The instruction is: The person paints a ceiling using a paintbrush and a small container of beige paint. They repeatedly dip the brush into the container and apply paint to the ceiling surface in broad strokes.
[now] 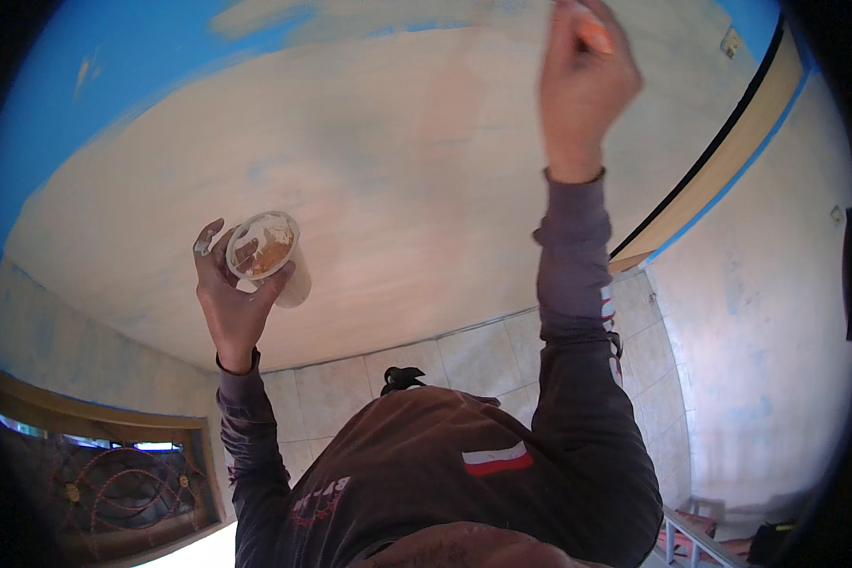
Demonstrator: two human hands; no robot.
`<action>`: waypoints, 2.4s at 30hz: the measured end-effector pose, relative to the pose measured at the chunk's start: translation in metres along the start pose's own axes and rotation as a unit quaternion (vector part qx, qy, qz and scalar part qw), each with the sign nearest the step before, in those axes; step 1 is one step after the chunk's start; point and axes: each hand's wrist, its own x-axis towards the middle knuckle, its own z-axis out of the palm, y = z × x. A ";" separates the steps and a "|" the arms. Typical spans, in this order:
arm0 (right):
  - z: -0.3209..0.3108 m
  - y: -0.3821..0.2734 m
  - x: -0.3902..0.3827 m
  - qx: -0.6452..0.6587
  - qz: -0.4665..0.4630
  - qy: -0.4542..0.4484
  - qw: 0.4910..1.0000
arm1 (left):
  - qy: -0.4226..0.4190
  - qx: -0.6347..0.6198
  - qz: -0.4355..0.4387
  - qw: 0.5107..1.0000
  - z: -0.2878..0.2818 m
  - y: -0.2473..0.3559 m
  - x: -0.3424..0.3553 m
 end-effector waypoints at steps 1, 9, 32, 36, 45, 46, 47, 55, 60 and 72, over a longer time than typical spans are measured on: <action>-0.011 0.018 0.002 -0.049 0.032 0.007 0.998 | -0.006 0.006 0.002 1.000 -0.001 0.002 -0.001; -0.026 0.099 0.011 -0.210 -0.009 -0.020 0.978 | -0.036 0.006 -0.015 0.999 -0.001 0.024 -0.010; 0.057 -0.061 -0.013 0.112 -0.076 -0.015 0.991 | -0.025 -0.032 -0.029 0.999 -0.006 -0.013 -0.037; -0.017 -0.004 0.014 -0.046 -0.009 0.076 0.996 | -0.027 -0.017 -0.024 0.999 -0.014 -0.016 -0.038; -0.077 0.062 0.023 -0.268 -0.027 0.059 0.961 | -0.046 0.021 -0.011 0.999 -0.012 -0.011 -0.037; -0.072 0.061 0.018 -0.281 -0.038 0.047 0.958 | -0.047 0.020 -0.012 0.999 -0.011 -0.009 -0.037; -0.067 0.058 0.015 -0.277 -0.040 0.038 0.959 | -0.047 0.018 -0.014 0.999 -0.010 -0.008 -0.038; -0.013 -0.005 0.002 -0.212 -0.022 -0.010 0.977 | -0.034 0.063 -0.036 0.997 -0.030 0.006 -0.052; 0.010 -0.041 0.006 -0.131 -0.020 -0.037 0.991 | -0.017 0.106 -0.029 0.994 -0.042 0.013 -0.057; 0.062 -0.109 -0.003 0.088 -0.040 -0.067 0.993 | 0.002 0.031 -0.049 0.998 -0.024 0.024 -0.052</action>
